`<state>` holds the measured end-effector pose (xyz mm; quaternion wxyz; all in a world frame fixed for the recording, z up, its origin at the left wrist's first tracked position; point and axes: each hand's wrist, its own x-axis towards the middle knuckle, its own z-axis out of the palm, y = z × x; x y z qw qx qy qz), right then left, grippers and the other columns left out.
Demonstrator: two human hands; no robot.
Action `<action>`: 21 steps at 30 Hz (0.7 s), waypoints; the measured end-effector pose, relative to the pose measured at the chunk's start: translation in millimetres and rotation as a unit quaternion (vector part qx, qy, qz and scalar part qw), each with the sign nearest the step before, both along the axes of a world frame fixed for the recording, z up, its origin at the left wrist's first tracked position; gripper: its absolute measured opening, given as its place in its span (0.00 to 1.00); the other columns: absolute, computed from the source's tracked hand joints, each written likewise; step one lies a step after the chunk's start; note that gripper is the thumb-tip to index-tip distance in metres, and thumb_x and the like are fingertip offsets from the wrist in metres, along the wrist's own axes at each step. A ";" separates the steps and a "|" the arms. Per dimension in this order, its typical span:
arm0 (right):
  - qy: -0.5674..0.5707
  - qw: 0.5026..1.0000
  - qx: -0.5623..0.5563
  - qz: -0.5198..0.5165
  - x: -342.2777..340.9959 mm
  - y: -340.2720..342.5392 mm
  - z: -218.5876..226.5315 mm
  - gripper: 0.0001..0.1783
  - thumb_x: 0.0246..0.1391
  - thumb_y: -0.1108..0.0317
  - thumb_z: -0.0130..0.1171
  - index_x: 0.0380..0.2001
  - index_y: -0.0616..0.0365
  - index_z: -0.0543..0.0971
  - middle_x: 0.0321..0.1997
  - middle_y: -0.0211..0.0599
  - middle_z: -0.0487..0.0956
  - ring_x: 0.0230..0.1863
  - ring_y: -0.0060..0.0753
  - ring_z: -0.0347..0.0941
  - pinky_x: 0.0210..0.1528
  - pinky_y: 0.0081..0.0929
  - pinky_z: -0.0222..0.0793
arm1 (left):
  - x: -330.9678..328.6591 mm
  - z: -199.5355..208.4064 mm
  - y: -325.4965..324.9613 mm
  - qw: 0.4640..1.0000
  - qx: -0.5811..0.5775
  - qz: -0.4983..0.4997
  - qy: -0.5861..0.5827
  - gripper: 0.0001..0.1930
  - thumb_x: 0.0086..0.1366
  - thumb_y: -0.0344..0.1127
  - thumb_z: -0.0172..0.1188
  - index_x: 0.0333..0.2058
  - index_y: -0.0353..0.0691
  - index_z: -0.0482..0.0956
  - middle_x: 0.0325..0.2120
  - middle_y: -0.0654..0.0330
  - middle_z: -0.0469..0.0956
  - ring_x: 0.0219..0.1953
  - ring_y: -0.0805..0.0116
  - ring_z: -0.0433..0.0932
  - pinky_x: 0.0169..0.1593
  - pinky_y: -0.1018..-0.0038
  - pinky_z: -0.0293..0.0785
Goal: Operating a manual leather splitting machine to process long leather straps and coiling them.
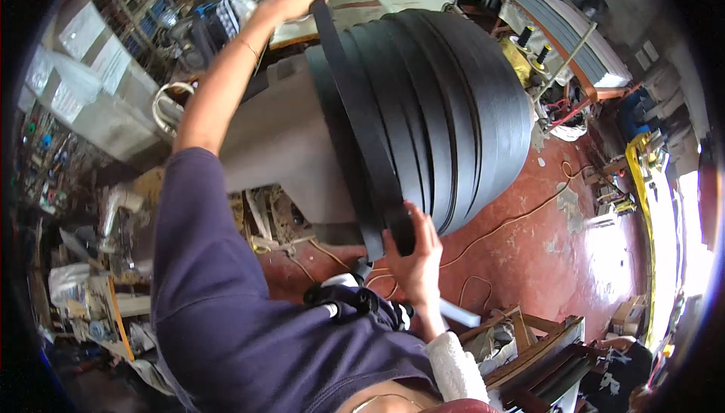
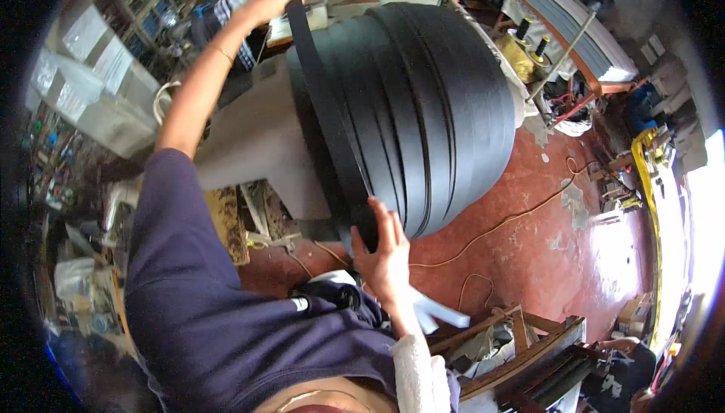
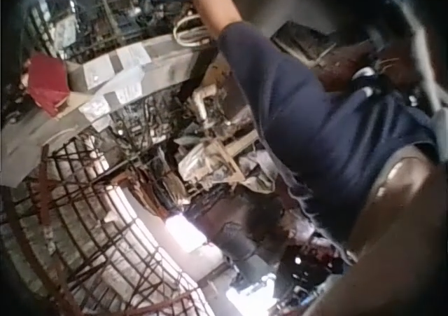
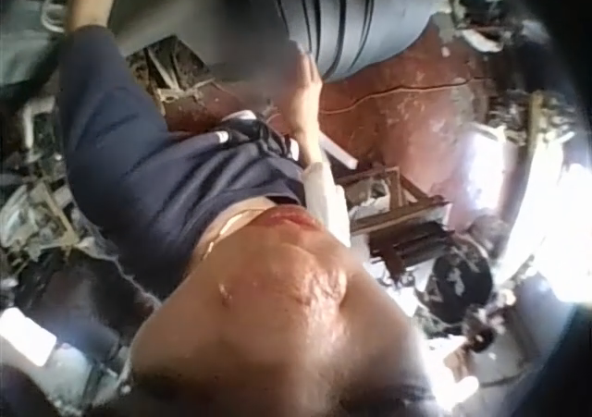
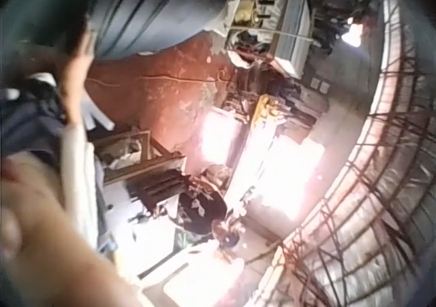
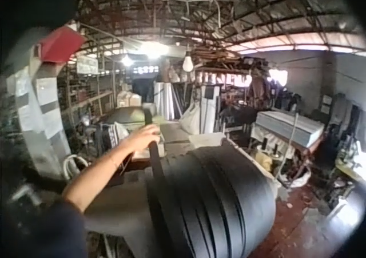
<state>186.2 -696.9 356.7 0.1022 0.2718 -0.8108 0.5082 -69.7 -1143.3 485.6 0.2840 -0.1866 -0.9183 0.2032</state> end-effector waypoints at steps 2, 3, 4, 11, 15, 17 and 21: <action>-0.031 0.998 0.018 -0.045 -1.1 -14.8 -10.1 0.30 0.44 0.77 0.63 0.54 0.56 0.71 0.46 0.46 0.72 0.44 0.50 0.74 0.43 0.38 0.72 | -22.0 -42.2 1.6 0.987 0.120 0.041 -0.096 0.19 0.54 0.17 0.52 0.41 0.47 0.76 0.55 0.59 0.69 0.62 0.58 0.63 0.63 0.66 0.63; -0.021 0.998 0.008 -0.065 -3.1 -18.2 -12.0 0.29 0.44 0.78 0.63 0.53 0.56 0.72 0.46 0.45 0.71 0.44 0.47 0.74 0.42 0.37 0.73 | -32.1 -57.5 0.9 0.986 0.130 0.041 -0.098 0.21 0.54 0.15 0.51 0.43 0.47 0.75 0.56 0.59 0.68 0.62 0.58 0.63 0.64 0.65 0.62; -0.011 0.996 -0.002 -0.085 -4.7 -21.8 -13.3 0.28 0.43 0.79 0.64 0.51 0.56 0.73 0.47 0.44 0.71 0.43 0.45 0.75 0.41 0.36 0.74 | -44.4 -70.1 -0.2 0.984 0.141 0.042 -0.099 0.23 0.54 0.14 0.50 0.46 0.46 0.75 0.56 0.59 0.68 0.62 0.58 0.62 0.65 0.65 0.61; 0.110 0.991 0.016 -0.075 -36.6 -72.1 13.1 0.22 0.43 0.74 0.68 0.45 0.56 0.78 0.45 0.46 0.72 0.40 0.45 0.74 0.40 0.35 0.73 | -111.0 -142.6 -79.7 0.985 0.113 0.081 -0.104 0.22 0.60 0.24 0.52 0.54 0.48 0.72 0.42 0.50 0.77 0.46 0.55 0.77 0.49 0.60 0.73; 0.142 0.977 0.074 -0.141 -55.6 -70.3 11.2 0.21 0.40 0.74 0.68 0.42 0.54 0.80 0.44 0.40 0.73 0.40 0.42 0.68 0.40 0.35 0.69 | -116.4 -129.9 -9.9 0.831 0.491 0.112 -0.237 0.20 0.66 0.33 0.51 0.57 0.43 0.68 0.47 0.47 0.75 0.53 0.50 0.73 0.52 0.60 0.72; 0.148 0.983 0.038 -0.106 -48.7 -86.1 13.8 0.21 0.38 0.75 0.69 0.41 0.54 0.82 0.44 0.38 0.73 0.38 0.39 0.68 0.40 0.33 0.69 | -79.6 -104.6 -62.3 0.929 0.322 0.075 -0.163 0.20 0.66 0.35 0.52 0.57 0.41 0.68 0.48 0.48 0.75 0.53 0.52 0.73 0.52 0.62 0.71; 0.200 0.973 0.023 -0.113 -78.9 -101.2 2.4 0.20 0.38 0.75 0.68 0.40 0.53 0.82 0.44 0.37 0.72 0.38 0.39 0.68 0.39 0.31 0.69 | -3.3 -36.2 58.5 0.874 0.429 0.007 -0.228 0.22 0.67 0.47 0.51 0.50 0.36 0.73 0.46 0.50 0.76 0.49 0.58 0.74 0.53 0.66 0.68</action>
